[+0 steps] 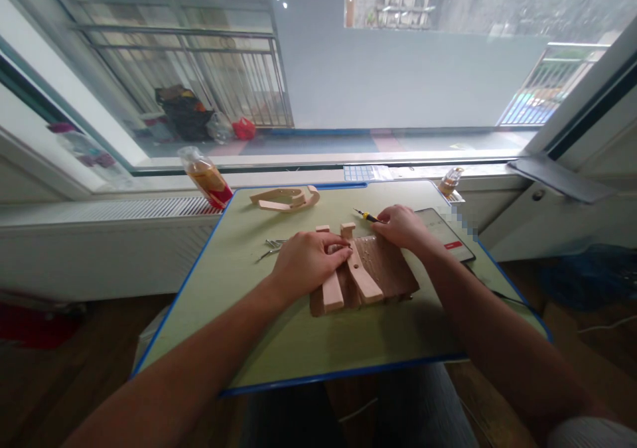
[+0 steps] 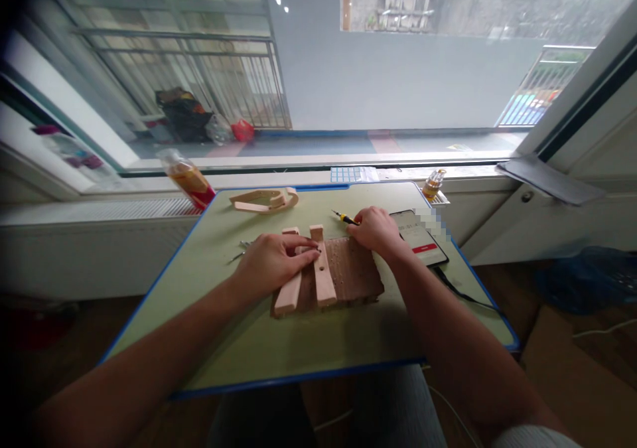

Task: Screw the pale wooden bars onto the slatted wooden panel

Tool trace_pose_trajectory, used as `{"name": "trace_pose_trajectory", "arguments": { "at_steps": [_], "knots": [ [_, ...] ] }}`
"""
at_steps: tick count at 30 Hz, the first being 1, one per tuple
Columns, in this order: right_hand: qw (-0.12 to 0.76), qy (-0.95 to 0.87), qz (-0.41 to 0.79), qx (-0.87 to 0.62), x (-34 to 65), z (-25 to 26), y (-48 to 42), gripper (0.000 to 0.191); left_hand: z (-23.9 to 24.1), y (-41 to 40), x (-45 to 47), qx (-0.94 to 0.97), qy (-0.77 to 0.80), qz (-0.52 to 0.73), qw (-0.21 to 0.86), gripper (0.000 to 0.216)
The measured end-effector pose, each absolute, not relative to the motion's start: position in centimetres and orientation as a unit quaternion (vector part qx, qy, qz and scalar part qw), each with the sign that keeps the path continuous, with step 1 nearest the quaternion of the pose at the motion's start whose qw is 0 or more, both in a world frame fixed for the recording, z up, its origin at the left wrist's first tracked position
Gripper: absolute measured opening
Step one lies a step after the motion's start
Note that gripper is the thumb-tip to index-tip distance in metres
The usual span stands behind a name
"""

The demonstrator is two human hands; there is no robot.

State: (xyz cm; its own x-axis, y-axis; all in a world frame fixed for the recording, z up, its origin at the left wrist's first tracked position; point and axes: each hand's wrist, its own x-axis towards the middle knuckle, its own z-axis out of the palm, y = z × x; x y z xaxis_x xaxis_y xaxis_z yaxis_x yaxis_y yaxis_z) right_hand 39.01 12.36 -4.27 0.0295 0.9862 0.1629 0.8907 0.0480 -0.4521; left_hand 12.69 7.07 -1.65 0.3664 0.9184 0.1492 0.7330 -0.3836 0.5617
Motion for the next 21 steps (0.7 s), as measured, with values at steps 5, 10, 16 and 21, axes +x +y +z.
{"name": "trace_pose_trajectory", "arguments": {
  "at_steps": [5, 10, 16, 21],
  "knots": [
    [0.241, -0.673, 0.127, -0.687, 38.8, -3.9, 12.5, 0.021, -1.5, 7.4, 13.1, 0.800, 0.516, 0.223, 0.209, 0.032],
    [0.334, -0.663, 0.130, -0.657, 38.8, -0.5, 11.2, 0.033, -1.4, 7.3, 13.3, 0.795, 0.523, 0.223, 0.211, 0.032],
    [0.417, -0.706, 0.194, -0.539, 39.0, 7.6, 8.2, 0.033, -2.2, 7.6, 13.4, 0.787, 0.539, 0.222, 0.201, 0.026],
    [0.162, -0.829, 0.182, -0.503, 38.2, 13.3, 7.2, 0.012, -2.6, 7.6, 13.4, 0.789, 0.533, 0.231, 0.200, 0.027]
  ]
}}
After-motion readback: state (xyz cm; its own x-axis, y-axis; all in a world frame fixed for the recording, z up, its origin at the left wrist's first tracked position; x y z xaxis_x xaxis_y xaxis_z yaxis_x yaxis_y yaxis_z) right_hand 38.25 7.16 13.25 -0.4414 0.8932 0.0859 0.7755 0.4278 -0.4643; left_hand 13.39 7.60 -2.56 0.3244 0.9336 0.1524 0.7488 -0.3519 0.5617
